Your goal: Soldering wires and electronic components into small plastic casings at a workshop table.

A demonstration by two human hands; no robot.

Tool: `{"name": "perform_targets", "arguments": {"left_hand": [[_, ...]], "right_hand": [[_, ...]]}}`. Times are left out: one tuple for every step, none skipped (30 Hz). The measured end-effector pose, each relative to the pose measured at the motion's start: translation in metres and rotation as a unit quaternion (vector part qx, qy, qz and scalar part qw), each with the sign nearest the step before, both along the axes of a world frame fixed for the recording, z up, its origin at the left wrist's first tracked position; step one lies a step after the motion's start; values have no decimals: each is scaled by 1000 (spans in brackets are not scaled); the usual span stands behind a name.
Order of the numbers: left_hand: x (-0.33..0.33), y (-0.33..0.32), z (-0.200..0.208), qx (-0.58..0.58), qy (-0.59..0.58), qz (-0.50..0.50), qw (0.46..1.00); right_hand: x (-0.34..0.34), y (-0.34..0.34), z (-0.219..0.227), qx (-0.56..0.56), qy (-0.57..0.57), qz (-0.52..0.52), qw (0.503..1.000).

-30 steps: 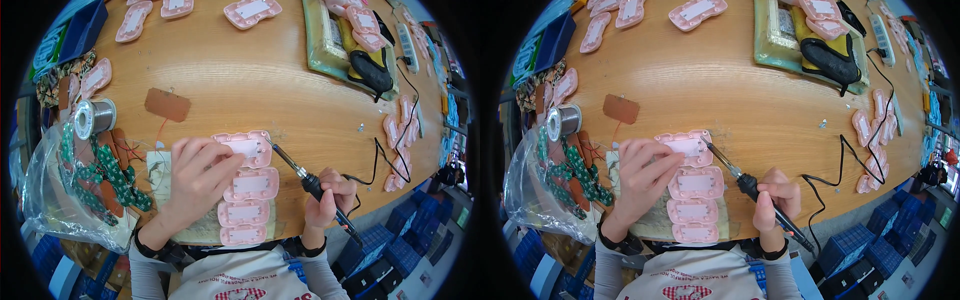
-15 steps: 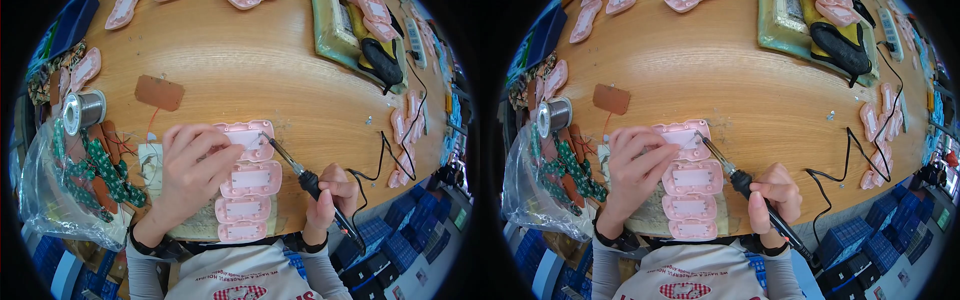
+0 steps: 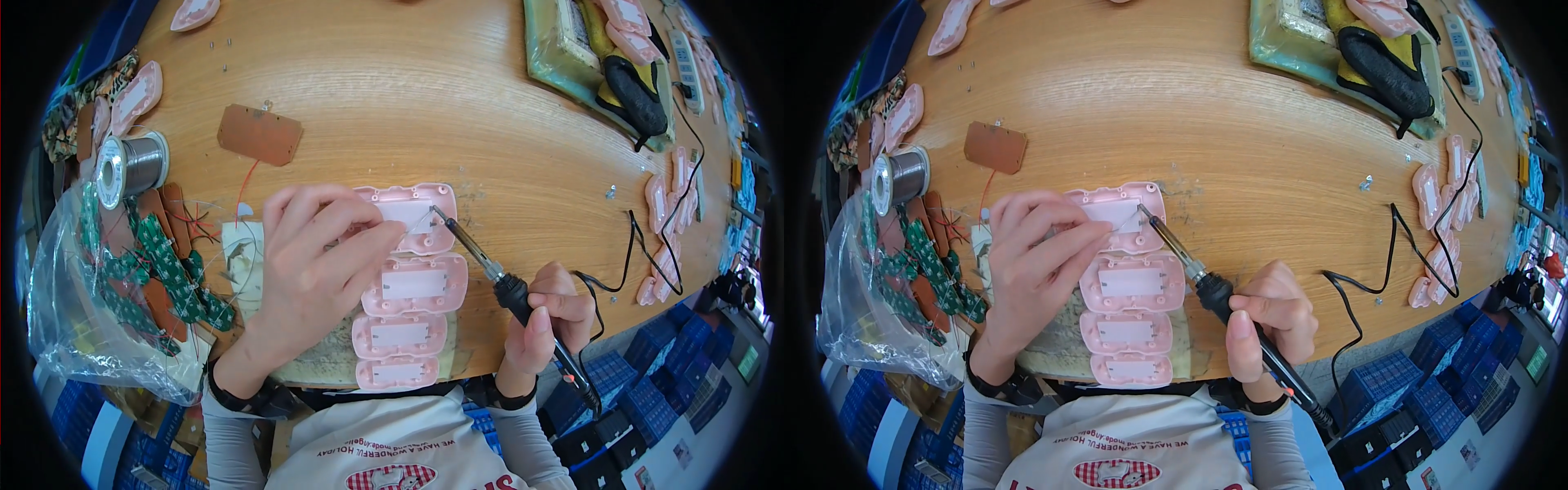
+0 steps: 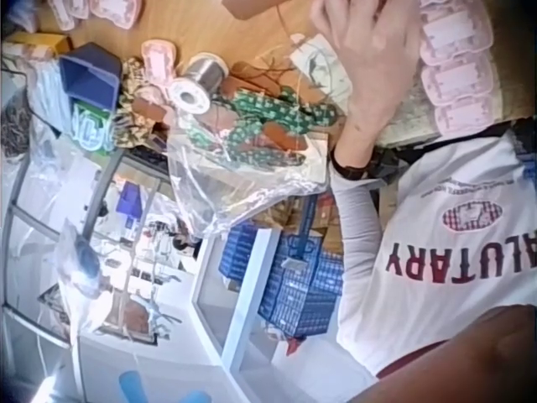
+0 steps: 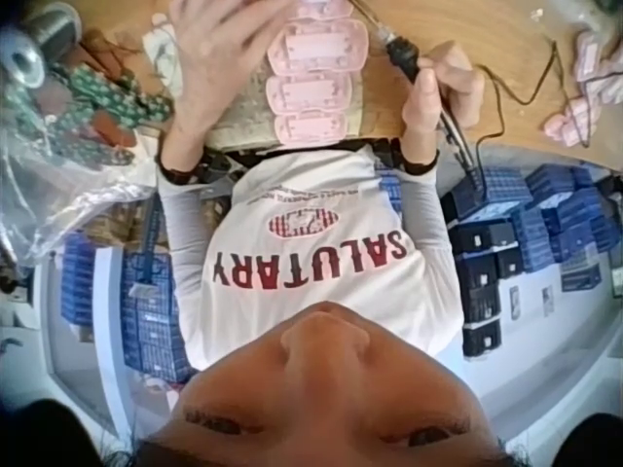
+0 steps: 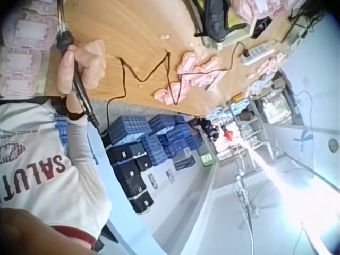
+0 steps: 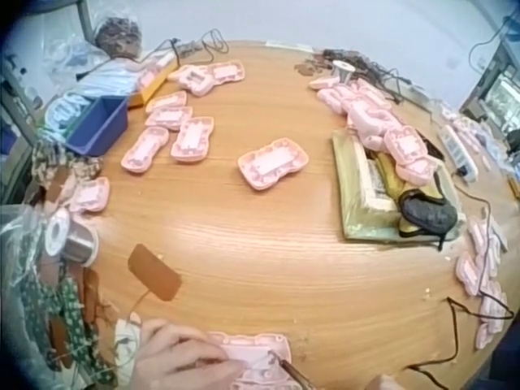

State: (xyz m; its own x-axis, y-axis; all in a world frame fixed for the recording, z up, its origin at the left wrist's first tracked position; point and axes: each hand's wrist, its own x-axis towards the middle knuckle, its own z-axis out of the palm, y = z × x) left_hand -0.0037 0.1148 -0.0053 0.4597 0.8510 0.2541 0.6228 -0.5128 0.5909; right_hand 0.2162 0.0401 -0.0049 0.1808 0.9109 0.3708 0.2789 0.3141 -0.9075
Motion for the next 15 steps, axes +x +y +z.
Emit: {"name": "perform_targets", "arguments": {"left_hand": [[0,0,1,3,1,2,1000],[0,0,0,1,0,2,1000],[0,1,-2,0,1,2,1000],[0,1,-3,0,1,1,1000],[0,1,-3,0,2,1,1000],[1,1,-3,4,3,0,1000],[1,1,-3,8,4,0,1000],[1,1,-2,8,4,-1,1000],[2,1,-2,11,4,0,1000],[3,1,-2,13,5,1,1000],[2,1,-2,13,5,1,1000],[2,1,-2,10,4,2,1000],[2,1,-2,7,2,3,1000],[2,1,-2,6,1,3,1000],[2,1,-2,1,-1,2,1000]], "right_hand": [[0,0,0,0,1,0,1000],[-1,0,0,2,0,-2,1000],[-1,0,-1,3,-1,-4,1000],[-1,1,-2,1,-2,-3,1000],[-1,0,-2,1,-3,0,1000],[0,-1,-2,2,-5,4,1000],[0,-1,-3,1,-4,4,1000],[0,-1,-2,2,-6,5,1000],[1,-1,-1,2,-8,5,1000],[1,-1,0,1,-9,5,1000],[1,-1,0,2,-13,8,1000],[1,-1,0,2,-18,10,1000],[0,-1,0,1,-18,10,1000],[0,0,1,5,-21,12,1000],[0,0,1,8,-24,15,1000]]}}
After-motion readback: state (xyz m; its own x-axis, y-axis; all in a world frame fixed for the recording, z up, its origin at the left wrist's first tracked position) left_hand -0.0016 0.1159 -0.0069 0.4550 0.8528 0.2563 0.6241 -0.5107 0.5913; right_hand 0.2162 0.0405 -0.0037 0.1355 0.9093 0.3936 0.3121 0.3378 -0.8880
